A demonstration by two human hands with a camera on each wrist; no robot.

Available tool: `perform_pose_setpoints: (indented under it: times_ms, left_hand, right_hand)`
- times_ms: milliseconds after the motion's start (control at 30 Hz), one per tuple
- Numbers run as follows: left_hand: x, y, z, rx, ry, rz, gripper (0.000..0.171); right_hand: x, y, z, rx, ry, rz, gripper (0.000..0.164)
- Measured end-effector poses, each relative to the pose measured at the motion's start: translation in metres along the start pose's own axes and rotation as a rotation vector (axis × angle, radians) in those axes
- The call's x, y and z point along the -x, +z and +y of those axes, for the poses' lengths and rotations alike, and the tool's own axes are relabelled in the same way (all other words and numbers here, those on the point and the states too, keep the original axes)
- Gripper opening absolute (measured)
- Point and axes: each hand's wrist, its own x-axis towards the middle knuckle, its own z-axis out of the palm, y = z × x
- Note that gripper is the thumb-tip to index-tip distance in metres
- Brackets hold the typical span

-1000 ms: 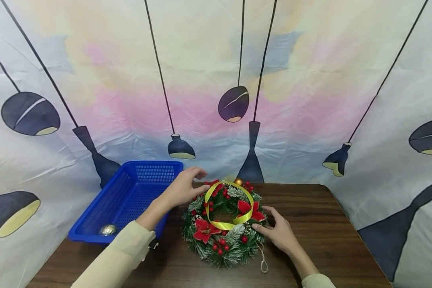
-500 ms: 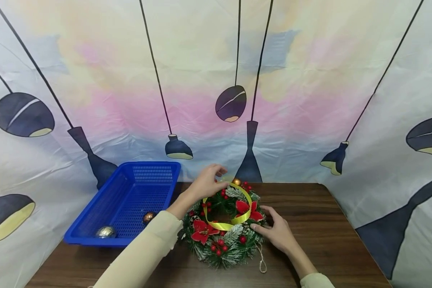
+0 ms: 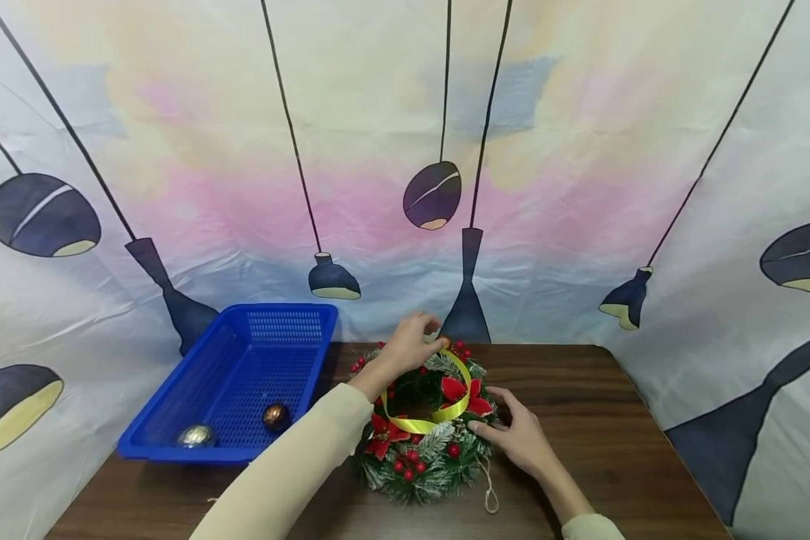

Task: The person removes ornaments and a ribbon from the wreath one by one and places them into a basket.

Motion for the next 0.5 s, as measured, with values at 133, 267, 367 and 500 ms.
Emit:
perform_pose_setpoints:
  times_ms: [133, 267, 367, 500]
  left_hand:
    - [-0.004, 0.005, 0.0, -0.043, -0.009, -0.016, 0.04]
    - [-0.006, 0.007, -0.001, -0.062, -0.003, -0.025, 0.04]
    - [-0.007, 0.009, -0.002, -0.06, -0.008, -0.036, 0.04]
    - [-0.008, 0.015, -0.005, -0.067, -0.006, -0.065, 0.042]
  right_hand:
    - [0.001, -0.001, 0.0, 0.023, -0.003, 0.002, 0.075]
    - [0.0, 0.0, 0.001, 0.02, -0.003, 0.013, 0.075]
    - [0.0, 0.001, 0.001, 0.014, -0.004, 0.009, 0.074]
    - [0.001, 0.001, 0.001, 0.008, -0.005, 0.007, 0.074]
